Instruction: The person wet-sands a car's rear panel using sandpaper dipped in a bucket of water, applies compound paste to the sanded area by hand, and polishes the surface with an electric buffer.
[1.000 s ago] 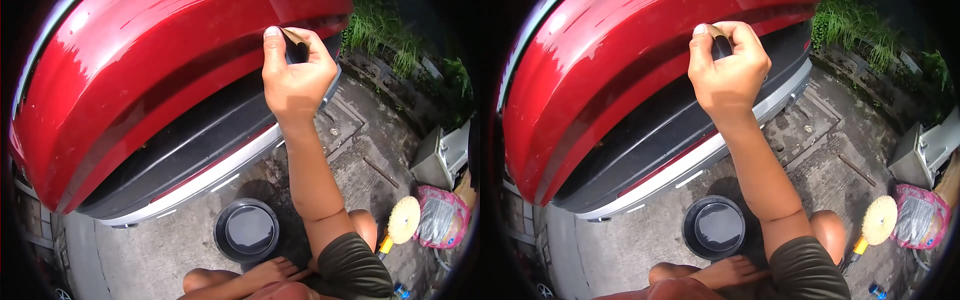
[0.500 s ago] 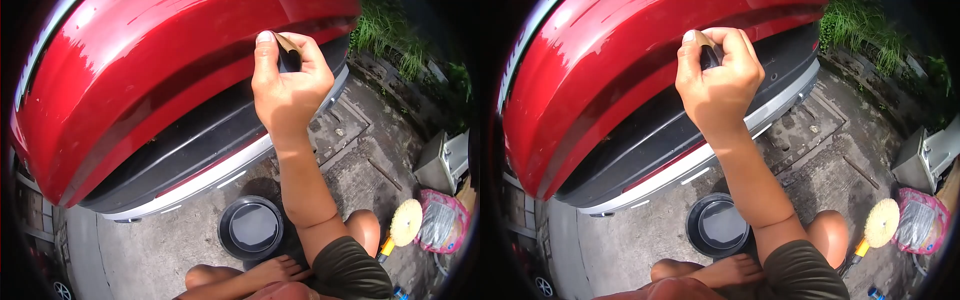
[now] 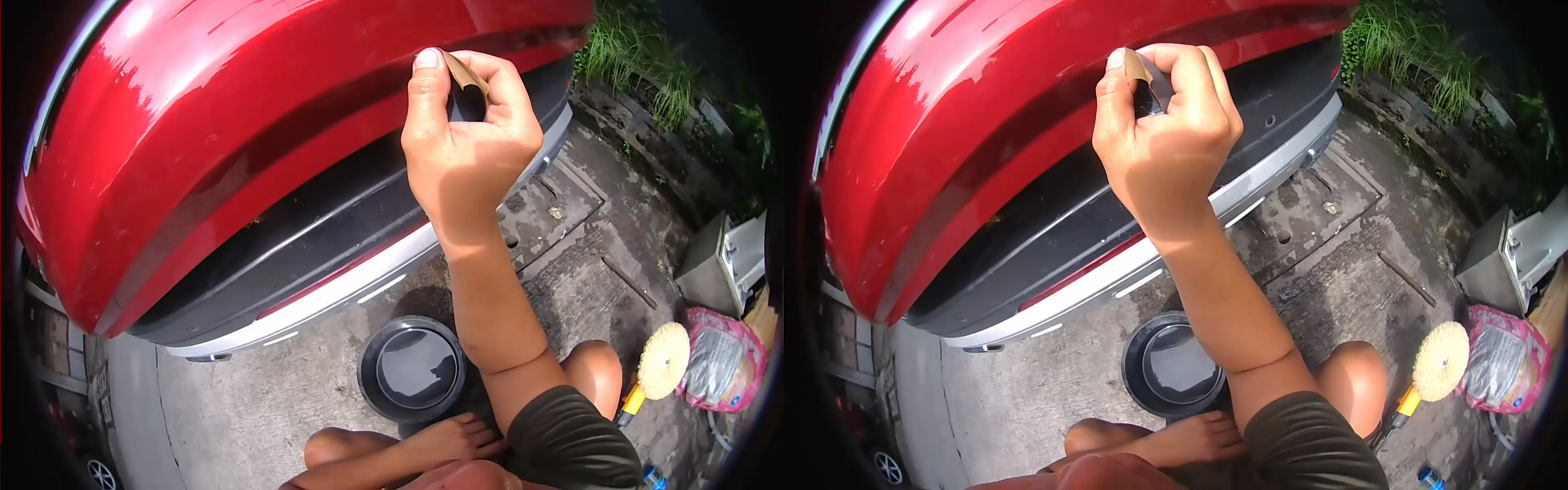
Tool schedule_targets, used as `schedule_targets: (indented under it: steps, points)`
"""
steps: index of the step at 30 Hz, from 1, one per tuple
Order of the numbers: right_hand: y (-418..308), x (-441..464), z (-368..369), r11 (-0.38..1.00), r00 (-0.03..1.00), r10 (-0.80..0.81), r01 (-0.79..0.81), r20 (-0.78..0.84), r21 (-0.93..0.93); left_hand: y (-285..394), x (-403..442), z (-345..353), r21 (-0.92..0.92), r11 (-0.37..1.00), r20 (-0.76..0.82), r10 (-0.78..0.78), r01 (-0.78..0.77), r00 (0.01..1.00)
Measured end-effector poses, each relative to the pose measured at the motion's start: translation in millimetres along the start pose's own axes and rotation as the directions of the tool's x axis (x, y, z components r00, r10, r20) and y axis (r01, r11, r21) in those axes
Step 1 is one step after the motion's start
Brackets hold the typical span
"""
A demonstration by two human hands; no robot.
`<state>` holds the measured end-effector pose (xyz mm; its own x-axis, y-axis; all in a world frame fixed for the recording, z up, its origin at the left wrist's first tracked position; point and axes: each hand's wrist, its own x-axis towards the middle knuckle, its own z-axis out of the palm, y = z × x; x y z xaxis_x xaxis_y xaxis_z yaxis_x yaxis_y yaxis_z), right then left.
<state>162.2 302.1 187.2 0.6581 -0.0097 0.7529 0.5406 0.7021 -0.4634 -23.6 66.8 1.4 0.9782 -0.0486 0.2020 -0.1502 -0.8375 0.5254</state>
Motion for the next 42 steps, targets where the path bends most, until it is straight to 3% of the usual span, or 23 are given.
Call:
schedule_targets:
  steps: [3, 5, 8, 11, 13, 14, 17, 21, 22, 25, 29, 30, 33, 34, 37, 38, 42]
  points:
    - [-26.8, -7.1, -0.8, 0.991, 0.983, -0.106, 0.117, 0.149, -0.067, -1.1, 3.2, -0.7, -0.007, 1.0, 0.001, 0.015, -0.015, 1.0]
    - [-13.1, -0.6, -1.8, 0.994, 0.993, -0.098, 0.1, 0.07, -0.033, -1.4, 0.5, 1.1, 0.016, 1.0, 0.009, 0.019, -0.019, 1.0]
    - [-7.8, -3.4, 3.9, 0.997, 0.999, 0.04, -0.04, 0.015, 0.067, 1.0, 1.3, -2.4, 0.011, 1.0, 0.007, 0.002, -0.002, 1.0]
    - [-26.4, -2.7, -1.6, 0.982, 0.977, -0.15, 0.165, 0.153, -0.097, 1.5, 1.2, -1.9, 0.007, 1.0, 0.022, -0.009, 0.009, 1.0]
    - [1.8, 5.1, 7.9, 0.989, 0.987, -0.143, 0.145, -0.073, 0.028, 2.2, 0.5, -6.1, 0.028, 1.0, 0.047, -0.003, 0.001, 0.999]
    - [8.9, 6.3, 4.7, 0.992, 0.988, -0.127, 0.128, -0.089, 0.006, 2.1, 1.7, -7.5, 0.039, 0.999, 0.055, 0.003, -0.005, 0.999]
    - [-24.2, -5.1, 4.0, 0.983, 0.981, -0.174, 0.179, 0.084, -0.048, 2.7, 3.4, -5.2, 0.057, 0.998, 0.086, -0.005, 0.0, 0.996]
    - [-0.7, 7.4, 4.6, 0.985, 0.984, -0.168, 0.167, -0.051, -0.031, 1.9, -0.3, -0.5, 0.059, 0.998, 0.074, 0.006, -0.011, 0.997]
    - [-7.9, 3.2, 2.3, 0.998, 0.998, -0.055, 0.054, -0.023, -0.037, 2.6, -0.4, 1.0, 0.051, 0.999, 0.045, 0.009, -0.011, 0.999]
    - [-31.1, -8.0, 2.9, 0.988, 0.985, -0.122, 0.132, 0.124, -0.081, 2.3, 2.9, -0.1, 0.042, 0.999, 0.044, 0.012, -0.014, 0.999]
    - [-5.4, 5.0, -1.7, 0.999, 1.0, -0.01, 0.009, -0.026, -0.035, 2.2, 1.0, -0.7, 0.06, 0.998, 0.011, 0.024, -0.025, 1.0]
    - [-5.3, 2.2, -0.4, 0.991, 0.995, -0.101, 0.101, -0.003, -0.085, 3.3, 1.2, -0.1, 0.058, 0.998, 0.024, 0.012, -0.013, 1.0]
    - [-28.8, -7.2, 1.3, 0.989, 0.986, -0.116, 0.126, 0.121, -0.074, 3.1, 1.9, 1.5, 0.059, 0.998, 0.048, 0.006, -0.009, 0.999]
    - [-15.9, -2.3, 2.3, 0.964, 0.967, -0.242, 0.248, 0.072, -0.09, 2.3, 1.3, 2.2, 0.062, 0.998, 0.038, 0.015, -0.017, 0.999]
    - [3.0, 8.8, -8.3, 0.982, 0.991, -0.132, 0.129, -0.014, -0.135, 3.7, 0.0, -1.0, 0.084, 0.996, 0.058, 0.004, -0.009, 0.998]
    - [8.8, 10.0, -8.3, 0.986, 0.987, -0.156, 0.153, -0.036, -0.061, 4.4, -0.4, -2.5, 0.093, 0.996, 0.075, -0.002, -0.005, 0.997]
    - [-10.5, 7.4, -14.4, 0.978, 0.973, -0.204, 0.208, 0.106, -0.03, 4.3, -0.6, -5.3, 0.078, 0.997, 0.059, -0.002, -0.002, 0.998]
